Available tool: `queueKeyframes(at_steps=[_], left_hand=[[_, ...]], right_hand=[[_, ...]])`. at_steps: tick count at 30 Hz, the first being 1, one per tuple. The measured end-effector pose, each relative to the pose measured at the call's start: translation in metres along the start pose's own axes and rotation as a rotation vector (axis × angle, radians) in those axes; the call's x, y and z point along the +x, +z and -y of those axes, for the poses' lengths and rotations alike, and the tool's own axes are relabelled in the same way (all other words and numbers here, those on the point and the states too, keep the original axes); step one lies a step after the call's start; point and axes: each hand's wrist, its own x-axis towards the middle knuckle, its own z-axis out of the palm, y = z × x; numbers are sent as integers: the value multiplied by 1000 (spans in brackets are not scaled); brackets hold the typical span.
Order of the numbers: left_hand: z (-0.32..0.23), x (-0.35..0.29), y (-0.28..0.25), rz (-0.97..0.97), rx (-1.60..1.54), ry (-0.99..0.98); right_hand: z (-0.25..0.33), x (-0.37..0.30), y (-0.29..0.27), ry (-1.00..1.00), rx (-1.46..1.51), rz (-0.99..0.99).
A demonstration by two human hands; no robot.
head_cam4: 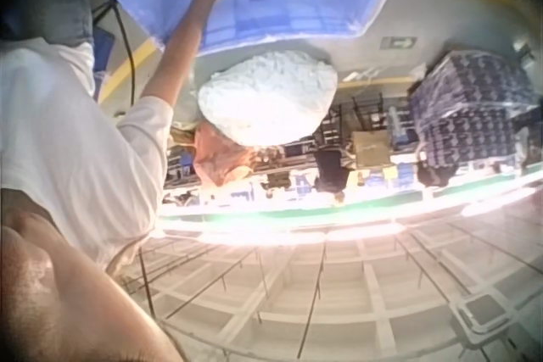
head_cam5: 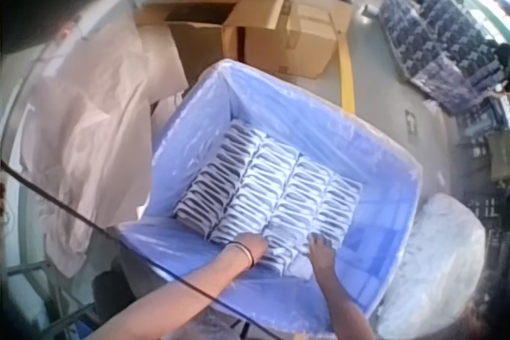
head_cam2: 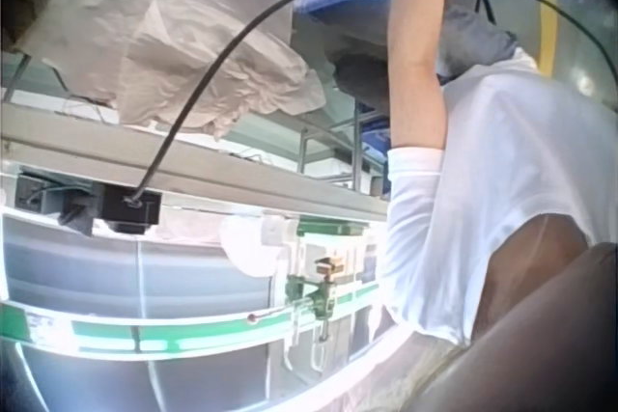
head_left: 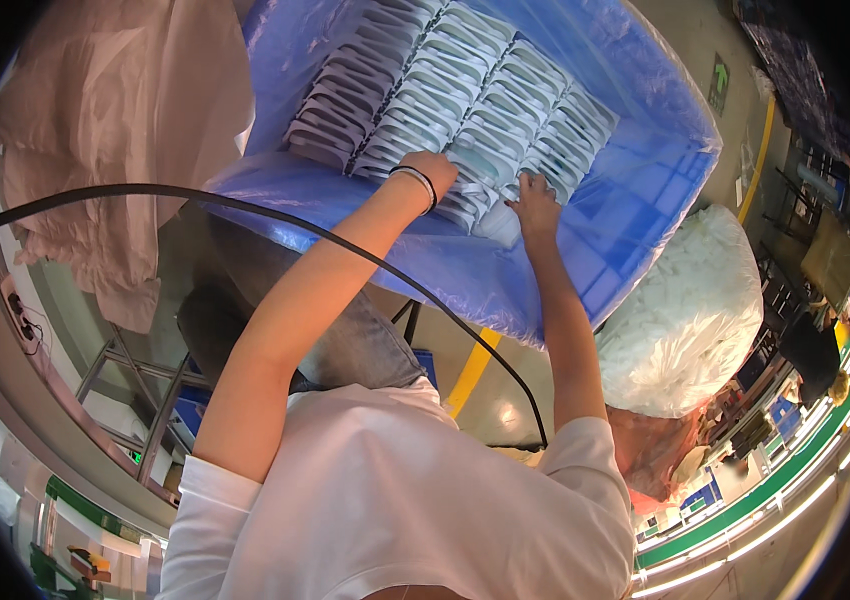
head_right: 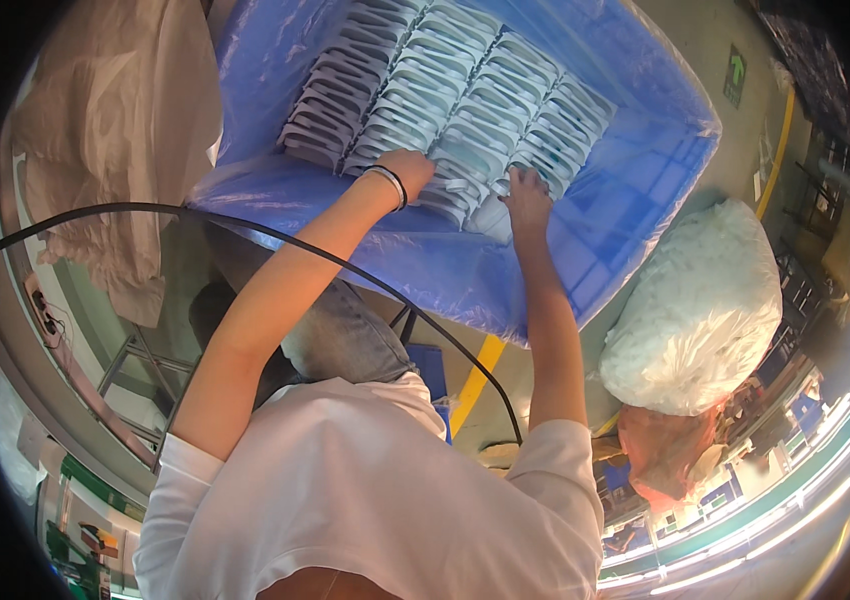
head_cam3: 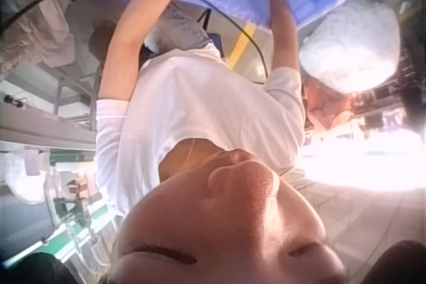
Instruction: The person picks up a white plastic part from a blue bin, places it onto a green press machine, and presses it. They then remove the part and place it back into the blue bin, repeating this process with several more parts.
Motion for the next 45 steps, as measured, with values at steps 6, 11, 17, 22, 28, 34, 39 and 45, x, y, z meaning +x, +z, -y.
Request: queueKeyframes(at_steps=[6, 11, 17, 22, 28, 34, 39, 45], left_hand=[[2, -4, -3, 0, -14, -17], [-6, -3, -9, -19, -6, 14], [0, -2, -1, -47, -7, 4], [1, 1, -2, -49, -8, 18], [3, 0, 0, -70, -40, 8], [4, -1, -6, -88, -51, 16], [10, 1, -1, -97, -66, -12], [14, 3, -3, -114, -90, -19]], right_hand=[[-7, -8, 4, 13, -108, 123], [-11, -5, 44, -44, -213, -11], [-4, 0, 35, -17, -318, 38], [-12, -4, 21, -151, -177, 109], [-9, 10, -24, -13, 43, 254], [15, 28, -53, -18, 562, -21], [44, 31, -35, 192, 373, -13], [38, 26, -18, 161, 659, -180]])
